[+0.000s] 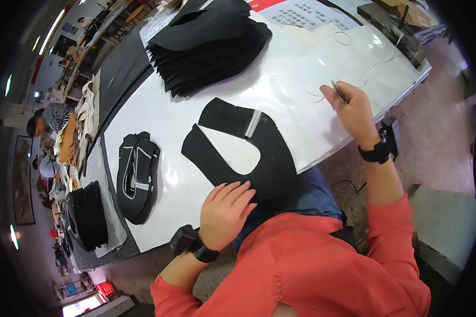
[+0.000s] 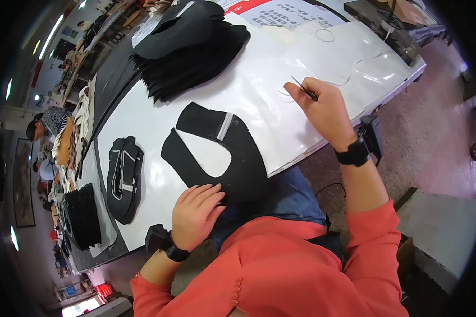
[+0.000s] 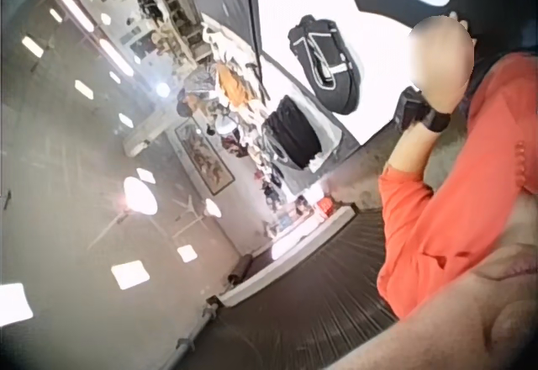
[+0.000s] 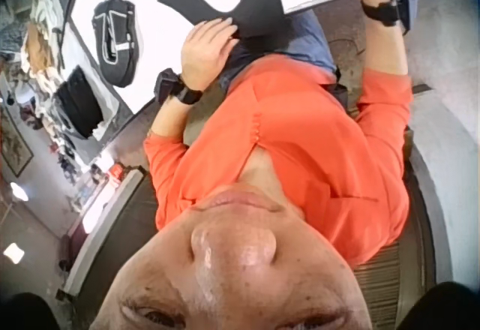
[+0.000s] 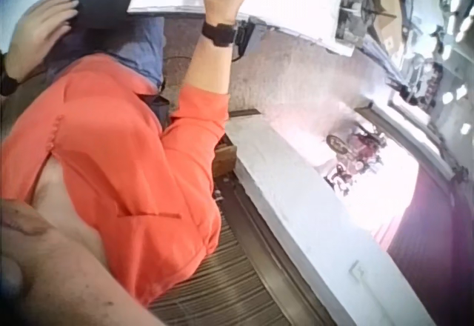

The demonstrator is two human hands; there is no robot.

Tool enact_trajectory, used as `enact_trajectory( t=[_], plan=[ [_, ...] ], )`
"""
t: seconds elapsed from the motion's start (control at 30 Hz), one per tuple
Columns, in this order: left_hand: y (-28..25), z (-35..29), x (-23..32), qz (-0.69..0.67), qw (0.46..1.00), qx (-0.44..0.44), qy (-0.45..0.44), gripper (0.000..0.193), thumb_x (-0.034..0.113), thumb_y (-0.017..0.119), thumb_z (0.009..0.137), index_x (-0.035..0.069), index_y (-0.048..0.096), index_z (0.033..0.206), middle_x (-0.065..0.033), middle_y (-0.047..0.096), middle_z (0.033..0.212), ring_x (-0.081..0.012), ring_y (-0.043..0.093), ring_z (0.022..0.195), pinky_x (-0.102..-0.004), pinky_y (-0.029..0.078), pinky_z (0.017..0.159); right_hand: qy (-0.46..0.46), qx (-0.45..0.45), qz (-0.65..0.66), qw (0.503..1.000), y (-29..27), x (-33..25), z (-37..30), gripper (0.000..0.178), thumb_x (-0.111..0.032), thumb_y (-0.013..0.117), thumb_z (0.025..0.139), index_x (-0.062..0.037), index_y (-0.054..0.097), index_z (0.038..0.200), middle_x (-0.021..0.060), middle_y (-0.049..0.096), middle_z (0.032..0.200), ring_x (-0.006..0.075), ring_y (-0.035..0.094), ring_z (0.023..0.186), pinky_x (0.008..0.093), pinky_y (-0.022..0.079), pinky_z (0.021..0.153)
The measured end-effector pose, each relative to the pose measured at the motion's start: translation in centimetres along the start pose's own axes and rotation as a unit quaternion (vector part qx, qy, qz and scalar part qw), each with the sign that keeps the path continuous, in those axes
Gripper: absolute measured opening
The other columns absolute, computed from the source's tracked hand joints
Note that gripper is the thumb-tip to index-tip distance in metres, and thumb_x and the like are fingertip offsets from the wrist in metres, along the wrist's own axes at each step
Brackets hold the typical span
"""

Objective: Trim loose threads and excess fabric from shoe upper components using small snips.

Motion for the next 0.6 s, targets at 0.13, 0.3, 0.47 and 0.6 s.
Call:
enact_trajectory(
  t=[0.13,0.3,0.47,0.6],
  plan=[
    [-0.3,-0.7,-1.1,-0.004,0.999,0.022,-0.029,0.025,0.011,0.077,0.085,0.007,0.073,0.109,-0.0090,0.074,0.116,-0.0287,0.068,0.110,-0.0445,0.051,0.098,-0.151,-0.012,-0.099,0.983,-1.6,-0.8,1.1,0.020,-0.016,0.082,0.082,-0.0018,0.068,0.084,0.0134,0.065,0.082,0.0297,0.062,0.071,0.0392,0.048,0.066],
    [-0.8,-0.9,-0.8,-0.039,0.995,0.065,-0.061,0.020,0.009,0.076,0.085,0.006,0.074,0.104,-0.0103,0.075,0.111,-0.0318,0.069,0.108,-0.0452,0.052,0.096,-0.220,-0.049,-0.236,0.945,-1.0,2.1,2.3,0.012,-0.007,0.077,0.072,-0.0054,0.067,0.079,0.0122,0.068,0.087,0.0361,0.065,0.082,0.0452,0.051,0.076],
    [-1.5,-0.5,-0.3,-0.015,0.995,0.078,-0.063,0.019,0.009,0.076,0.085,0.007,0.074,0.103,-0.0072,0.076,0.110,-0.0284,0.070,0.108,-0.0443,0.052,0.097,-0.200,-0.100,-0.292,0.930,0.9,0.3,2.0,0.005,-0.012,0.070,0.074,-0.0093,0.070,0.078,0.0127,0.067,0.077,0.0360,0.066,0.072,0.0479,0.052,0.070],
    [-2.0,0.5,-0.1,-0.009,0.994,0.092,-0.058,0.020,0.010,0.075,0.086,0.008,0.074,0.106,-0.0066,0.076,0.112,-0.0274,0.070,0.108,-0.0440,0.052,0.098,-0.244,-0.144,-0.256,0.924,4.9,-3.3,-1.5,0.008,-0.014,0.068,0.076,-0.0096,0.072,0.081,0.0149,0.070,0.077,0.0356,0.069,0.074,0.0472,0.054,0.067]
  ],
)
Point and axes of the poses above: each hand's wrist, its own z-axis towards the middle knuckle, its own y-axis out of the palm, x = y × z, the point moved 4 cm from there along z, towards the middle knuckle
